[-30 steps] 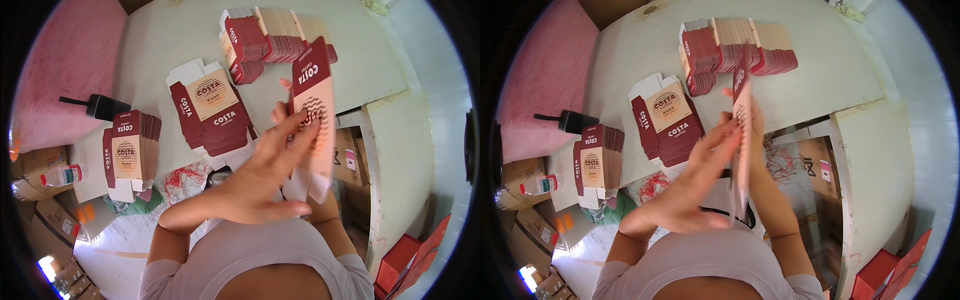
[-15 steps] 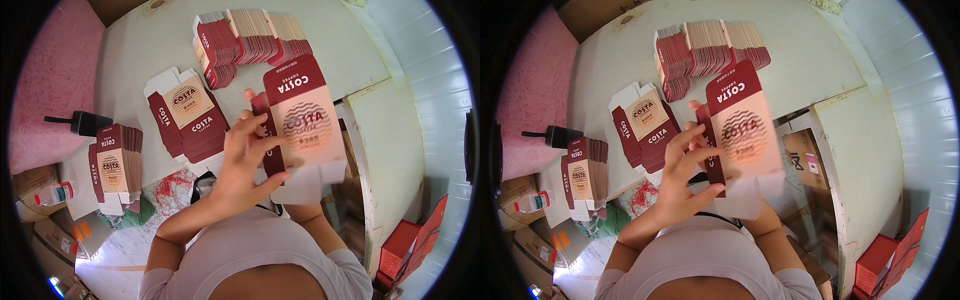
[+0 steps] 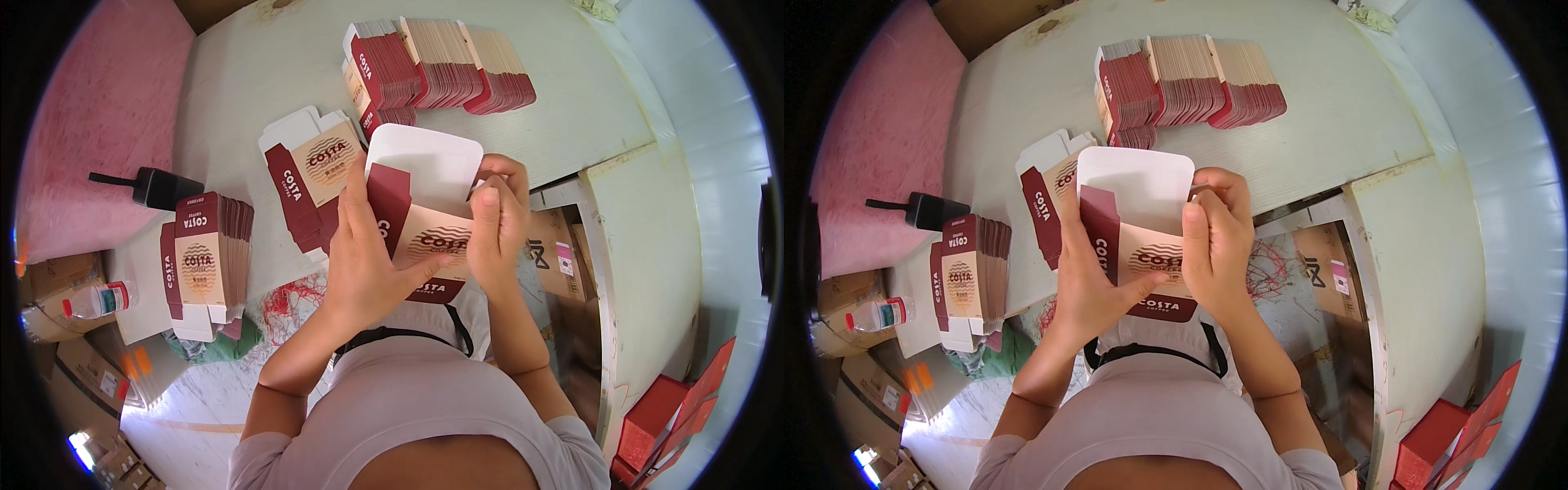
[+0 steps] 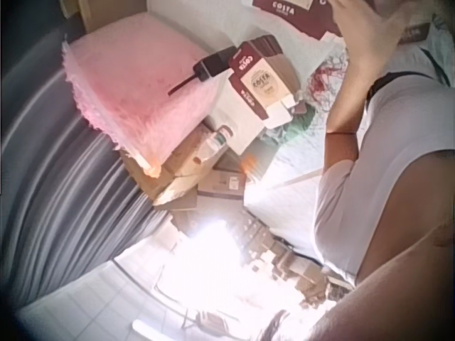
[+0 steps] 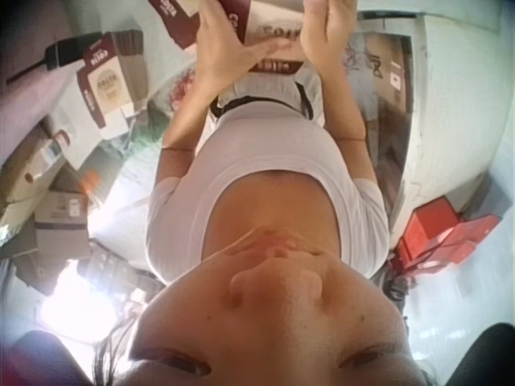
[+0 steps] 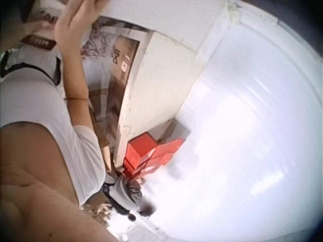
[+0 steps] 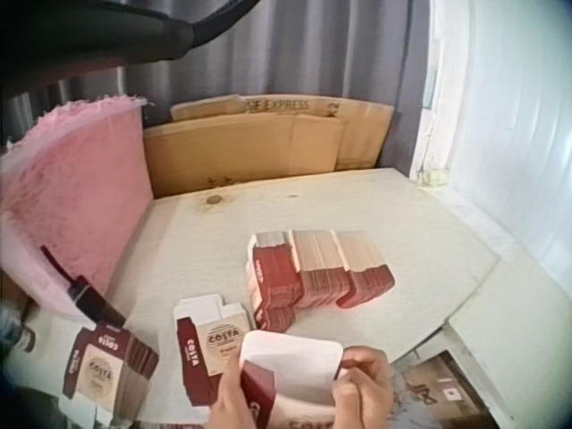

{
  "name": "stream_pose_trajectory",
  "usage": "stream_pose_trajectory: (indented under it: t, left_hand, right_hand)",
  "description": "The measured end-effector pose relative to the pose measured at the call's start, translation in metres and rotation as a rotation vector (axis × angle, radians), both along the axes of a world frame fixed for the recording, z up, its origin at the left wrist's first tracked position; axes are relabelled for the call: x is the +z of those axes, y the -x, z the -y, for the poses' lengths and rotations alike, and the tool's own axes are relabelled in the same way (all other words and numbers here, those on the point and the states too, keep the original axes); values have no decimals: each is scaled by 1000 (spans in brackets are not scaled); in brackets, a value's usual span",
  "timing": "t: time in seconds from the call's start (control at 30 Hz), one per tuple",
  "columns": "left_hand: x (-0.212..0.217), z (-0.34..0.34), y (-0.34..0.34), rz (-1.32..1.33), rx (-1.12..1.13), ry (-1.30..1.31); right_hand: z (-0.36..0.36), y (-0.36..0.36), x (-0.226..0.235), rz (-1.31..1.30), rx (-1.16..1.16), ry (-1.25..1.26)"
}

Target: The person assembles cardboard coffee boxes by hand, taking flat cutouts from a stack and folding the flaps together until they form a rectangular box.

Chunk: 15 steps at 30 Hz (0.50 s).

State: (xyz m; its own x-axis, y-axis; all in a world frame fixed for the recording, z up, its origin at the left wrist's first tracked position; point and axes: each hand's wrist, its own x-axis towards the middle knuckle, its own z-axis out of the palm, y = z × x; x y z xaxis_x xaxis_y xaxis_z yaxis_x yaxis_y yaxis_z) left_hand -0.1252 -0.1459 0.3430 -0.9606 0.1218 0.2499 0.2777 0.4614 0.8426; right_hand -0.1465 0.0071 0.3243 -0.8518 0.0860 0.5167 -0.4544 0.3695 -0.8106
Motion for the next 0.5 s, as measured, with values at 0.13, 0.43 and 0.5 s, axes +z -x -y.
stream_pose_trajectory:
  t: [0.13,0.43,0.5]
  left_hand:
    - [-13,-7,-8,50,-191,-361]
    - [-16,8,1,-55,-223,-558]
    - [-18,7,-1,95,-185,-698]
  right_hand:
    - [6,-2,12,-138,106,10]
    - [13,-14,11,-2,263,195]
    - [11,-16,6,112,295,367]
